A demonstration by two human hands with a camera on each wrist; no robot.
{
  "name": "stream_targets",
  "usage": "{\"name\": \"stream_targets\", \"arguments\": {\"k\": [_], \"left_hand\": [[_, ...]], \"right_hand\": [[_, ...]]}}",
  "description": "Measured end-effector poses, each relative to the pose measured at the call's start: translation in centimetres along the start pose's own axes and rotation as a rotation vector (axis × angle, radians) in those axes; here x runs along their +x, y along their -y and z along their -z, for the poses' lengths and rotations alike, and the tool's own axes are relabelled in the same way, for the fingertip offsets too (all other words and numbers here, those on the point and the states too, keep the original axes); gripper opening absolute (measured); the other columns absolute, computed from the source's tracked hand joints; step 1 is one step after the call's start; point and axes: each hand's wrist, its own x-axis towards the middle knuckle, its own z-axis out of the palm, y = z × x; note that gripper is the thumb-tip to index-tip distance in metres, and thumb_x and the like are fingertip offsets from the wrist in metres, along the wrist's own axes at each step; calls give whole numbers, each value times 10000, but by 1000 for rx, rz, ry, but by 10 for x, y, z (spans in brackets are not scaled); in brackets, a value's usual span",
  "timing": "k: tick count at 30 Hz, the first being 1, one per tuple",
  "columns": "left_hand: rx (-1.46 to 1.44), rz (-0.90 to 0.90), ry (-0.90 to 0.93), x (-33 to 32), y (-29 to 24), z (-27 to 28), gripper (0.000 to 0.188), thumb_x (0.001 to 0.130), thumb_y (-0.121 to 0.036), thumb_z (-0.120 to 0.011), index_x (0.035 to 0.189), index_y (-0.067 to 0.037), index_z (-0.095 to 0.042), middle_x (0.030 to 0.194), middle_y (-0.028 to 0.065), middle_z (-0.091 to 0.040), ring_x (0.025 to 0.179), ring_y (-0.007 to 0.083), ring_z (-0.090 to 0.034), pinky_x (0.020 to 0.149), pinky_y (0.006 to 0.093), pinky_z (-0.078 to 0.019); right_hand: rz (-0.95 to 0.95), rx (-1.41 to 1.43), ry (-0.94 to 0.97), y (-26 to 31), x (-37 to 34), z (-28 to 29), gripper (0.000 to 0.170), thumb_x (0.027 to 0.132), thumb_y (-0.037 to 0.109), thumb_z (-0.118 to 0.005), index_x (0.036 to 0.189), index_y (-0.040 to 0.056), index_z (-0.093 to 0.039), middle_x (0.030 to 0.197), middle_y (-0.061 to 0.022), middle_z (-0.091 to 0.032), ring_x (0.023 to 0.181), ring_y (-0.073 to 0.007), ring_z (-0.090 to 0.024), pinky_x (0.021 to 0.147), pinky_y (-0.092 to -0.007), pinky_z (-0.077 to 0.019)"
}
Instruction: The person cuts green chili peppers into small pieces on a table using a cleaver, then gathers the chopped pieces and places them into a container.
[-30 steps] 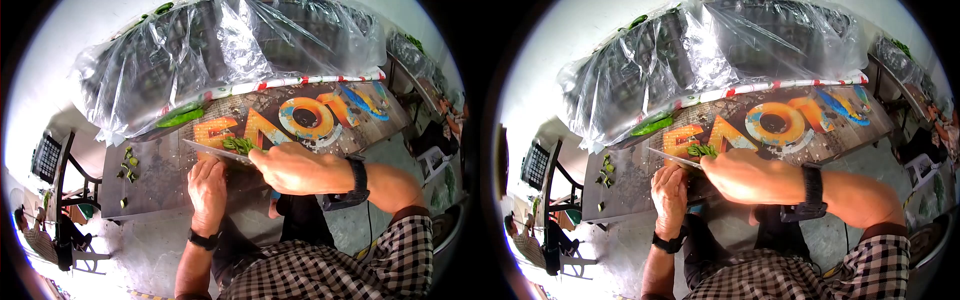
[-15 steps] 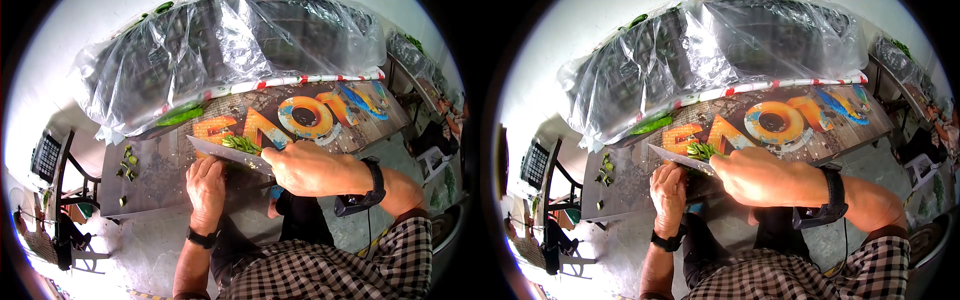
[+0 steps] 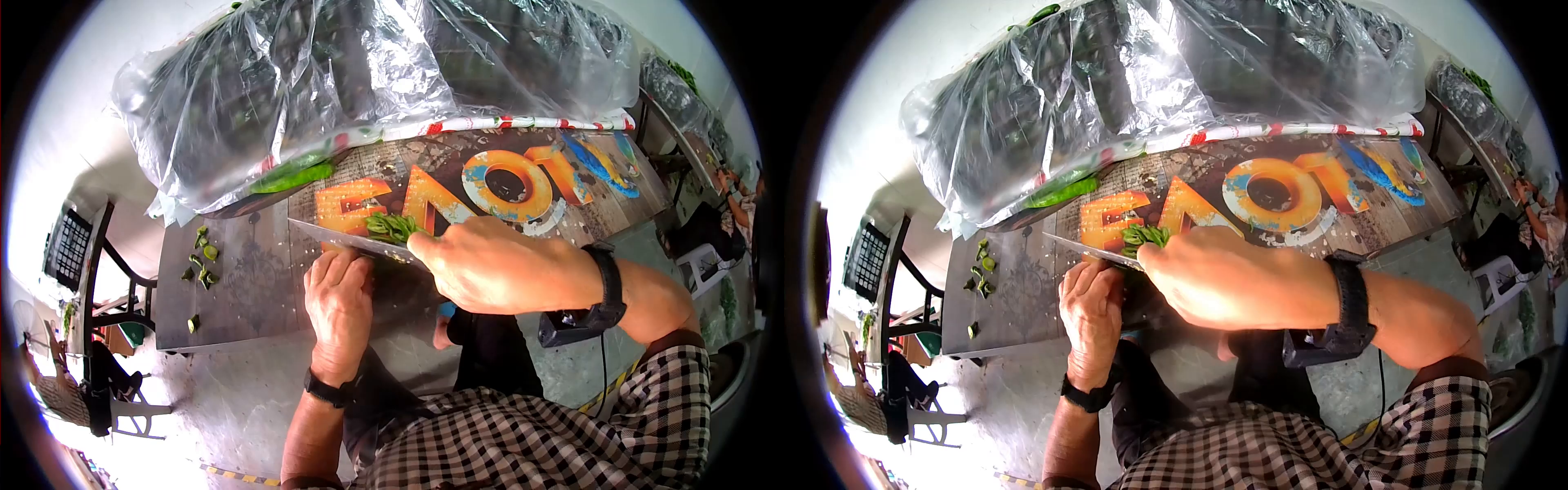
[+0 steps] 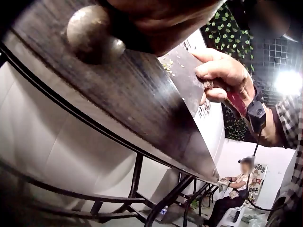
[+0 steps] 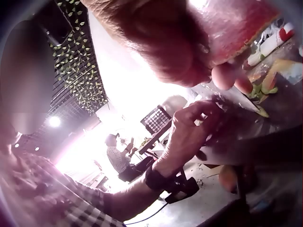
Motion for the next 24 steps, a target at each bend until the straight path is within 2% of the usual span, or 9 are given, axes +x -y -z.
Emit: {"name": "stream_targets", "arguments": {"k": [5, 10, 13, 18, 21, 24], "left_hand": [[-21, 1, 13, 1, 0, 1, 228, 666, 5, -698, 878, -74, -671, 1010, 51, -666, 1010, 271, -605, 862, 398, -463], [-22, -3, 26, 1, -1, 4, 230, 680, -9, -693, 897, -79, -663, 1009, 50, -667, 1000, 275, -603, 858, 401, -458], [-4, -1, 27, 0, 0, 3, 206, 713, -25, -698, 905, -84, -656, 1013, 49, -669, 992, 277, -604, 856, 401, -456], [-61, 40, 6, 0, -4, 3, 139, 762, -12, -696, 885, -62, -655, 971, 73, -678, 970, 304, -614, 874, 402, -457], [-69, 33, -4, 1, -4, 2, 140, 761, -5, -693, 885, -59, -655, 965, 74, -677, 970, 308, -613, 875, 405, -458], [-46, 16, 6, -2, 0, 0, 169, 746, -9, -692, 898, -71, -651, 991, 61, -669, 989, 289, -608, 870, 406, -455]], "right_hand": [[21, 36, 1, -9, 17, -11, 137, 899, 98, -543, 831, -15, -505, 592, -187, -574, 575, -376, -625, 526, -467, -477], [50, 24, -73, -15, 22, -19, 120, 898, 88, -540, 837, -11, -509, 570, -176, -559, 513, -351, -605, 483, -452, -454], [0, -3, -3, -22, 7, -16, 120, 895, 79, -531, 827, -16, -500, 558, -189, -539, 515, -354, -604, 482, -453, -446], [-83, 110, -74, -22, -27, -9, 97, 884, 39, -514, 829, -41, -502, 561, -220, -545, 516, -407, -577, 500, -490, -431], [-93, 135, -125, -18, -30, -10, 103, 884, 40, -515, 819, -40, -507, 563, -221, -547, 524, -407, -583, 505, -493, -434], [-69, 111, -78, -10, -26, -2, 108, 887, 45, -511, 818, -37, -514, 567, -220, -552, 532, -411, -587, 516, -499, -442]]}}
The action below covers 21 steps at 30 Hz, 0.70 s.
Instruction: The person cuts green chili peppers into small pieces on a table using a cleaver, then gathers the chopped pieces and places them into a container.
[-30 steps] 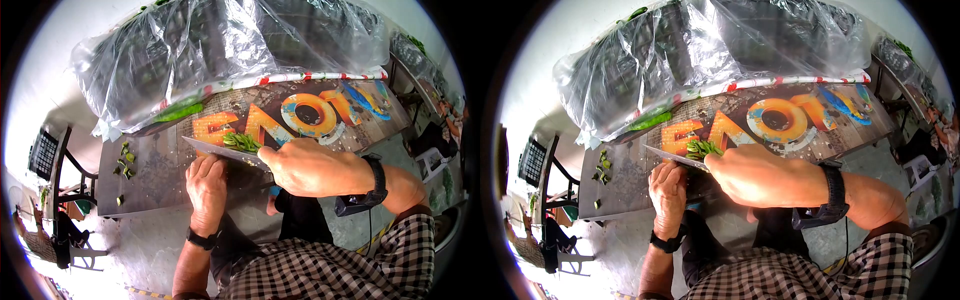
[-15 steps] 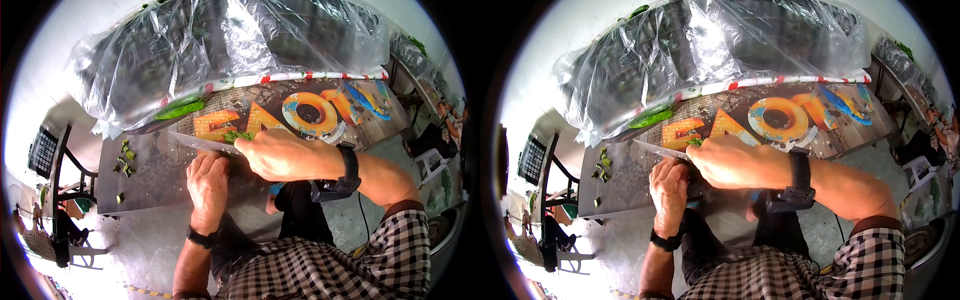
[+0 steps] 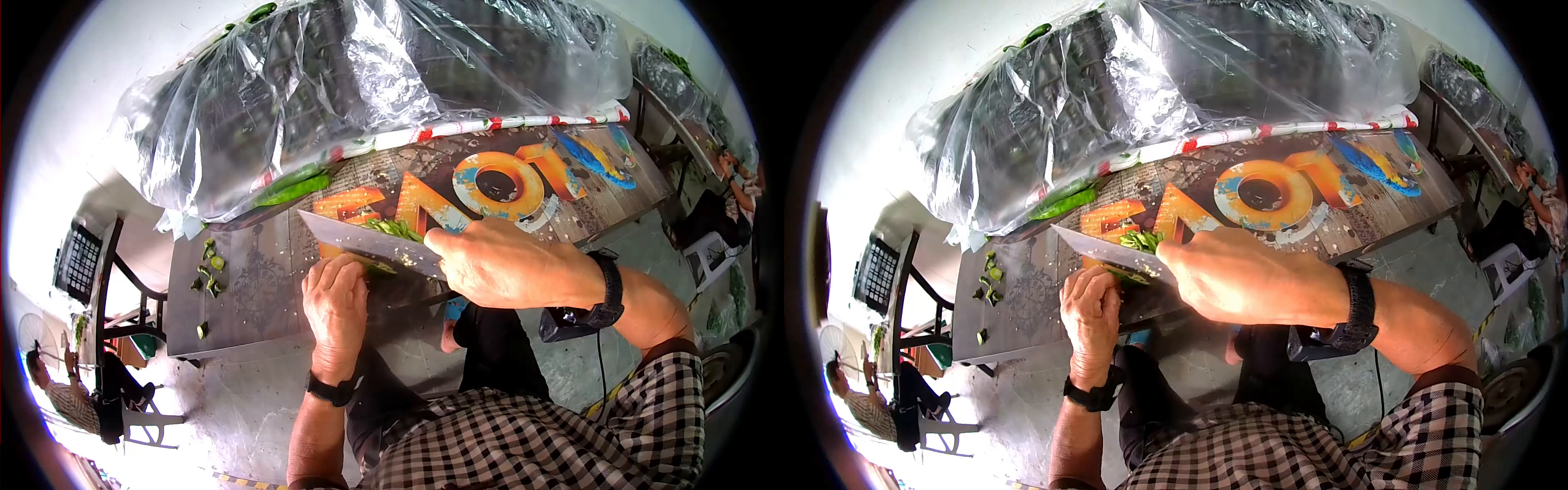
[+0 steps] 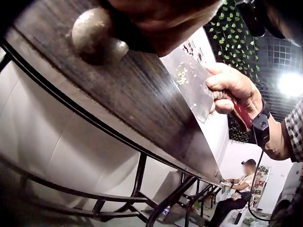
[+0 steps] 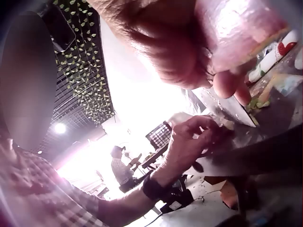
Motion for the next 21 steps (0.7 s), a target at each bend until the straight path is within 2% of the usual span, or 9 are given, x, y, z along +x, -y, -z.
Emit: {"name": "stream_targets", "arguments": {"k": [6, 9, 12, 21], "left_hand": [[2, -16, 8, -1, 2, 1, 186, 729, -12, -691, 899, -73, -649, 1010, 55, -663, 1000, 277, -606, 869, 407, -454], [2, -11, 14, 0, 1, 2, 183, 729, -16, -691, 898, -74, -650, 1011, 55, -663, 999, 277, -606, 870, 408, -455], [10, -8, 14, 0, 2, 1, 183, 728, -17, -691, 896, -76, -651, 1012, 57, -665, 999, 278, -605, 871, 407, -456], [17, 2, 41, 1, 1, 2, 185, 716, -8, -685, 888, -67, -655, 1013, 70, -668, 1009, 292, -604, 876, 413, -458]], "right_hand": [[15, -12, 63, 0, 5, 2, 110, 883, 53, -515, 825, -40, -518, 578, -224, -559, 553, -416, -597, 543, -507, -456], [-57, 40, 76, 3, 8, 3, 114, 879, 56, -514, 823, -44, -520, 584, -230, -559, 568, -415, -603, 548, -504, -452], [-16, 85, 101, -8, 12, 2, 176, 828, 52, -618, 876, -8, -460, 557, -157, -529, 543, -377, -579, 506, -436, -439], [35, 153, 94, -9, 29, -11, 136, 835, 38, -591, 830, -7, -463, 556, -167, -515, 538, -369, -578, 505, -440, -405]]}}
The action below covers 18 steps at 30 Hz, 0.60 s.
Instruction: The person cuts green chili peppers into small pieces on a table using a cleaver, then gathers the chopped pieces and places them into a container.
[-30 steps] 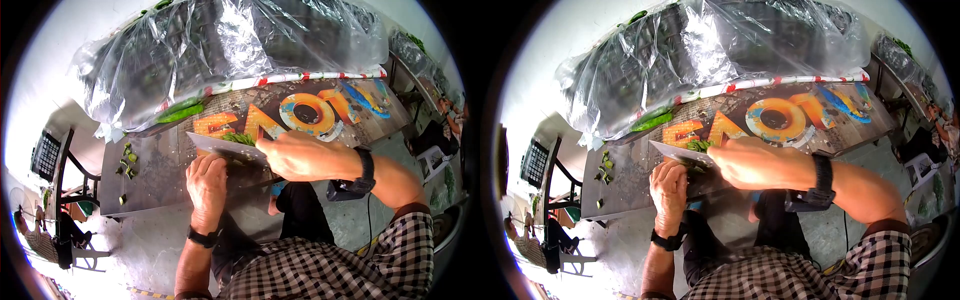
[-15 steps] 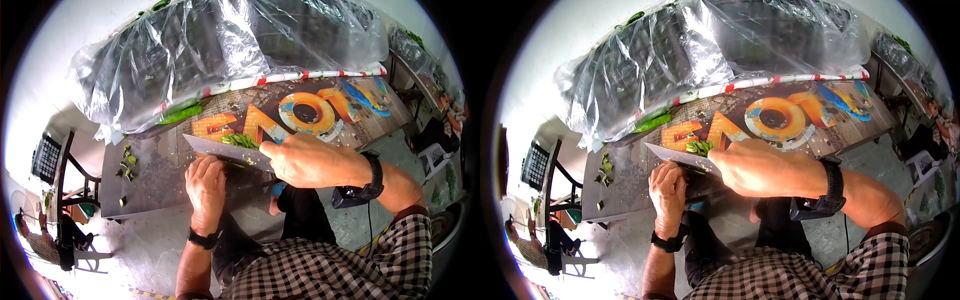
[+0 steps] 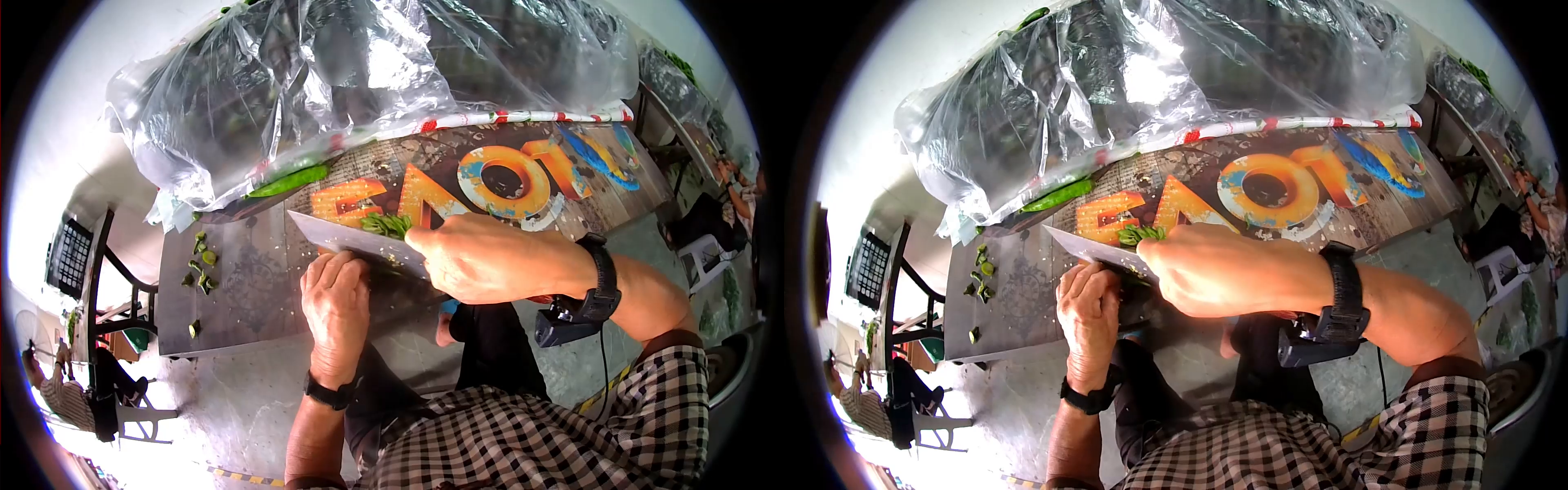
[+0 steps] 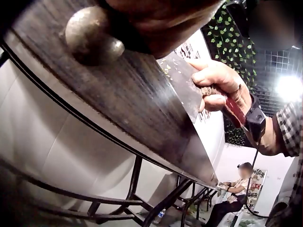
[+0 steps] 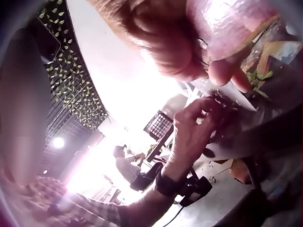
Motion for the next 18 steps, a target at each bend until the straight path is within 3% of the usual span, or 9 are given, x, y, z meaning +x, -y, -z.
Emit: {"name": "stream_targets", "arguments": {"k": [3, 6, 10, 15, 18], "left_hand": [[-12, 5, 4, 1, 0, 0, 178, 720, -7, -682, 887, -63, -656, 1004, 75, -667, 1015, 296, -603, 880, 415, -457], [-28, 11, 6, 0, -1, 0, 170, 726, -4, -678, 885, -60, -656, 1004, 79, -662, 1017, 299, -599, 885, 415, -457], [-20, 5, -17, 1, -4, 3, 166, 713, 27, -652, 868, -33, -654, 977, 101, -658, 976, 324, -595, 877, 409, -472], [-45, 93, -102, -7, -6, 6, 213, 775, 48, -660, 977, -20, -655, 1034, 110, -632, 983, 331, -571, 866, 419, -482], [-60, 76, -80, -5, -4, 6, 198, 776, 49, -656, 959, -26, -652, 1022, 111, -635, 980, 332, -574, 860, 418, -483]], "right_hand": [[6, -43, -28, 0, 13, -7, 123, 850, 42, -572, 811, -6, -464, 558, -174, -515, 530, -367, -575, 501, -435, -403], [24, -114, 1, -2, 29, -7, 134, 869, 94, -524, 806, -25, -535, 610, -214, -581, 574, -407, -609, 542, -493, -472], [104, -189, -105, -3, 33, -12, 137, 869, 109, -544, 798, -8, -546, 632, -209, -616, 582, -378, -644, 525, -477, -489], [173, -252, -92, -13, 7, -6, 123, 866, 97, -557, 820, -17, -546, 623, -218, -611, 571, -377, -646, 529, -471, -499], [4, -186, -79, -8, 0, -4, 115, 867, 78, -543, 835, -33, -536, 598, -209, -582, 557, -390, -618, 541, -492, -476]]}}
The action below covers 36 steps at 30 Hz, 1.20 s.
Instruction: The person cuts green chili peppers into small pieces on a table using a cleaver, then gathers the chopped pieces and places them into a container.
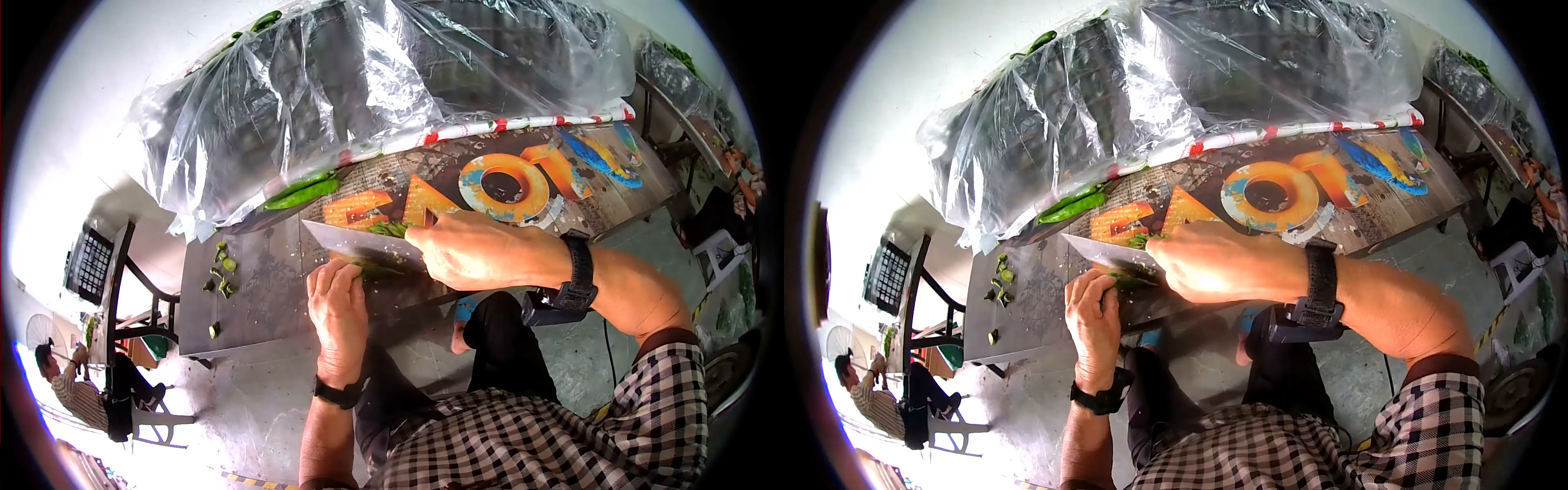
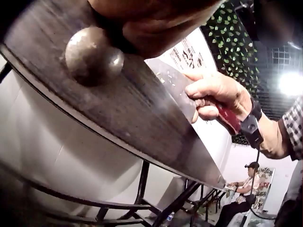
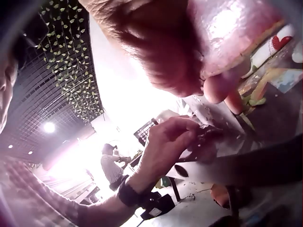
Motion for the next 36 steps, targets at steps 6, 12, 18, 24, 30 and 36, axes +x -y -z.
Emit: {"name": "stream_targets", "arguments": {"k": [6, 12, 18, 24, 30, 36], "left_hand": [[-24, -23, 15, 3, 1, 2, 173, 765, 91, -653, 898, -18, -641, 970, 123, -662, 947, 326, -611, 848, 394, -505], [-51, -48, 5, 1, 5, 0, 156, 779, 61, -648, 905, -29, -627, 983, 114, -644, 941, 334, -593, 827, 412, -494], [-55, -48, 1, 2, 5, -1, 155, 776, 61, -645, 899, -31, -621, 975, 109, -642, 938, 339, -590, 826, 412, -492], [-30, -48, 40, 4, 6, 1, 171, 751, 45, -653, 901, -35, -635, 982, 103, -640, 945, 337, -585, 843, 418, -485], [-12, -47, 39, 4, 5, 0, 196, 743, 34, -663, 924, -41, -659, 991, 98, -643, 960, 334, -581, 854, 417, -483], [-42, -24, 34, 3, 4, 0, 194, 733, 45, -669, 909, -38, -666, 1000, 96, -651, 972, 327, -585, 863, 410, -487]], "right_hand": [[-20, 55, -88, -4, -8, 3, 112, 879, 59, -513, 835, -43, -531, 591, -228, -548, 549, -405, -587, 534, -497, -435], [-33, 49, -87, 10, -13, 19, 113, 879, 56, -507, 834, -43, -540, 583, -227, -542, 545, -409, -579, 533, -494, -434], [-66, 89, -9, 20, -14, 21, 134, 873, 73, -518, 806, -41, -542, 580, -241, -552, 562, -425, -591, 548, -512, -449], [-62, 56, 45, 19, -13, 17, 147, 878, 86, -514, 803, -38, -540, 585, -240, -565, 568, -436, -595, 564, -521, -459], [-72, 12, 34, 21, -15, 23, 133, 867, 95, -548, 847, -34, -527, 598, -216, -575, 572, -414, -607, 545, -497, -464], [-82, 15, 17, 20, -19, 19, 151, 860, 100, -583, 879, -34, -515, 587, -190, -569, 562, -400, -607, 527, -479, -464]]}}
